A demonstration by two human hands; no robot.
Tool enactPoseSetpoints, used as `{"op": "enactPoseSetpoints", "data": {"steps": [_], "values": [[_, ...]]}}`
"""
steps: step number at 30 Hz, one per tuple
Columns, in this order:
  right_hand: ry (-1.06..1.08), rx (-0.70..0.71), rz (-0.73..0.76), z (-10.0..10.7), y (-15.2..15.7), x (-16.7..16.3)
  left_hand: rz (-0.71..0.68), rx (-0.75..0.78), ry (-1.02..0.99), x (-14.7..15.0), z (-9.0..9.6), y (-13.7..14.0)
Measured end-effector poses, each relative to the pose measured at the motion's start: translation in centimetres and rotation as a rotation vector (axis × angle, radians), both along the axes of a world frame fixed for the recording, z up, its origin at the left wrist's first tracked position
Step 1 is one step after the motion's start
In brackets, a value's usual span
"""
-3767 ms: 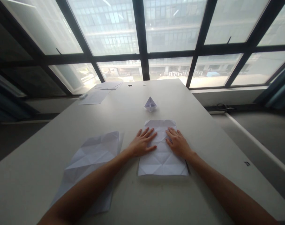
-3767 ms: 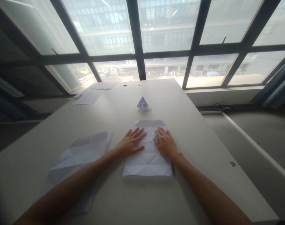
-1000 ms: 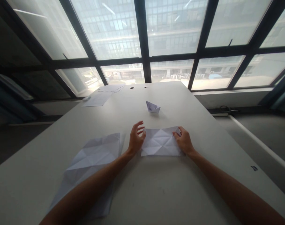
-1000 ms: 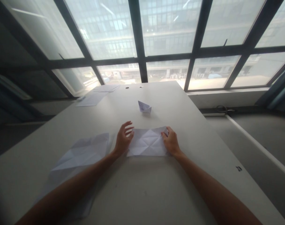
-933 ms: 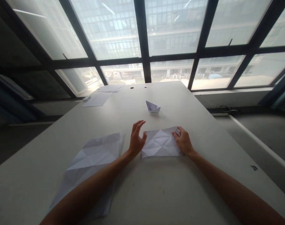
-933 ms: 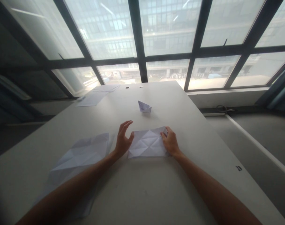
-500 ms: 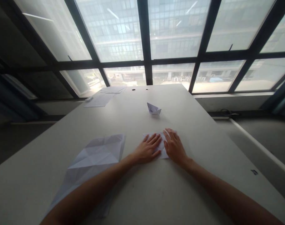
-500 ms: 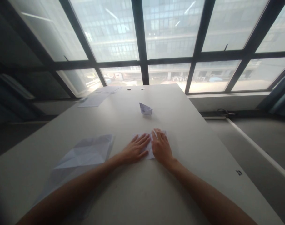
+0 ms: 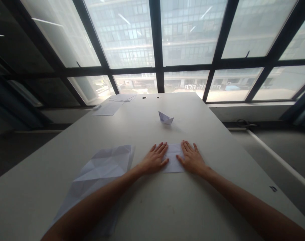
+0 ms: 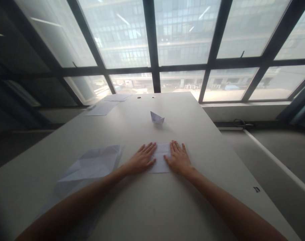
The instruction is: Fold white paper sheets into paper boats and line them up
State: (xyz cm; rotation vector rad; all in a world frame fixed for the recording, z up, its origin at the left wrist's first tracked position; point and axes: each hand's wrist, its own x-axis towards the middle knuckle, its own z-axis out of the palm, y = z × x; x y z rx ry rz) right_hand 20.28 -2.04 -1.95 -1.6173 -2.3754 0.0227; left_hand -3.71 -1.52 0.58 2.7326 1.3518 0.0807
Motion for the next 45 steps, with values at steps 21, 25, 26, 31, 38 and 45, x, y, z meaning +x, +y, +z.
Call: {"op": "enactPoseSetpoints", "data": {"steps": [21,25,26,31,38,45], "values": [[0.129,0.025,-0.121,-0.1,2.5,1.7,-0.028,0.008,-0.157,1.1,-0.1,1.1],[0.211,0.074,-0.183,-0.4,2.9,2.3,0.024,0.092,-0.296,1.2,-0.1,1.4],[0.231,0.082,-0.192,-0.4,2.9,2.4,0.032,0.114,-0.329,1.2,-0.1,1.5],[0.317,0.129,-0.197,-0.6,3.2,2.4,-0.007,0.154,-0.407,1.1,-0.3,1.8],[0.658,0.129,-0.085,0.5,2.9,2.6,-0.074,0.116,-0.392,1.0,-0.6,1.7],[0.966,0.024,0.012,1.2,2.7,2.3,-0.082,0.111,-0.369,1.0,-0.6,1.8]]}}
